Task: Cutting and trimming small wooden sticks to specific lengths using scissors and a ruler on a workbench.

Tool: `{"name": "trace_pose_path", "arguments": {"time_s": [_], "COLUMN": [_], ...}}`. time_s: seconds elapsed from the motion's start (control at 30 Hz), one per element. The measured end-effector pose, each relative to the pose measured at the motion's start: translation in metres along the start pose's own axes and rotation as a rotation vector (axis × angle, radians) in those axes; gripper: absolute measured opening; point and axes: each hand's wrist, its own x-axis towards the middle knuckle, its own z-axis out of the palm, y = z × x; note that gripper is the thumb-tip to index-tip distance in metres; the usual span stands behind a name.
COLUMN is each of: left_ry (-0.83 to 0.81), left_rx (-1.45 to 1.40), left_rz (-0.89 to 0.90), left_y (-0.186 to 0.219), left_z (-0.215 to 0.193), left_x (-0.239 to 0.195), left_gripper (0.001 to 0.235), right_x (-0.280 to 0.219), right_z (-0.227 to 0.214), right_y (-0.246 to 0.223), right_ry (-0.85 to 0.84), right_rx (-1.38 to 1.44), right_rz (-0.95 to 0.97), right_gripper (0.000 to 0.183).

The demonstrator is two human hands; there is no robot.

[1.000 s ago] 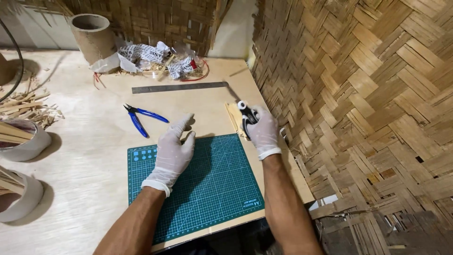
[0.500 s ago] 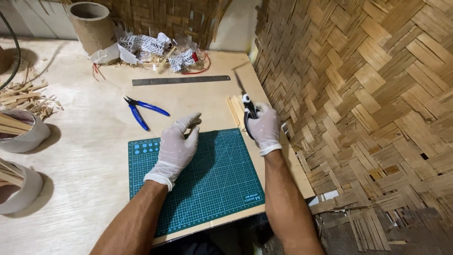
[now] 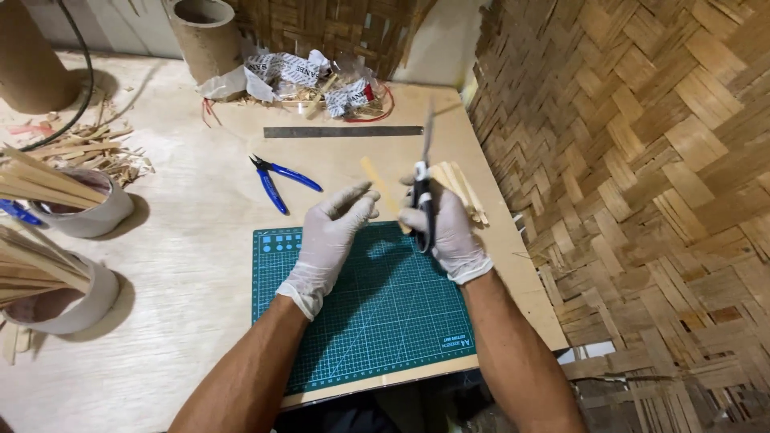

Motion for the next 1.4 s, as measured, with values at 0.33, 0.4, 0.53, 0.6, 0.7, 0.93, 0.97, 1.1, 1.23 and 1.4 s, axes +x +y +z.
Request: {"name": "trace_pose_path", "arguments": {"time_s": [0.33,0.4,0.53,0.6,0.7,0.93,0.97,1.1,1.23,1.4], "left_ry": [0.21,0.19,0.132,0.133,0.137,0.113,0.113,0.102,0.102,0.1], "left_rx": [-0.066,0.067,0.181,0.346,0.392,0.4,0.414,0.445,0.447,0.477], "left_rz": [-0.035,-0.017,-0.001,0.001,0.01,0.0,-0.002,-0.012,-0.009,0.007], "left_y": [-0.003,0.004,0.005,-0.006,-0.01,0.001,0.001,0.003,-0.006,-0.005], "left_z": [-0.014,-0.011,-0.006,-0.009,-0.007,0.001,0.0,-0.002,-0.006,-0.005], "left_x": [0.008,0.004,0.002,0.007,0.01,0.002,0.003,0.003,0.007,0.007], "left_gripper": [0.011,0.006,0.025,0.027,0.025,0.023,0.022,0.021,0.02,0.018], "right_x": [0.001,0.001,0.007,0.022,0.03,0.03,0.026,0.029,0.037,0.037], "right_z": [0.006,0.005,-0.016,-0.036,-0.108,-0.112,-0.102,-0.081,-0.081,-0.067], "right_y": [0.032,0.03,-0.006,-0.015,-0.009,-0.02,-0.021,-0.003,0.023,0.015], "right_ry": [-0.001,-0.026,0.003,0.339,0.58,0.572,0.55,0.481,0.485,0.522], "right_rx": [-0.132,-0.132,-0.232,-0.694,-0.926,-0.769,-0.786,-0.932,-1.134,-1.203], "right_rz": [0.107,0.093,0.031,-0.075,0.009,0.139,0.125,0.168,0.153,0.184], "right_gripper": [0.064,0.062,0.06,0.033,0.028,0.04,0.035,0.028,0.03,0.034]}}
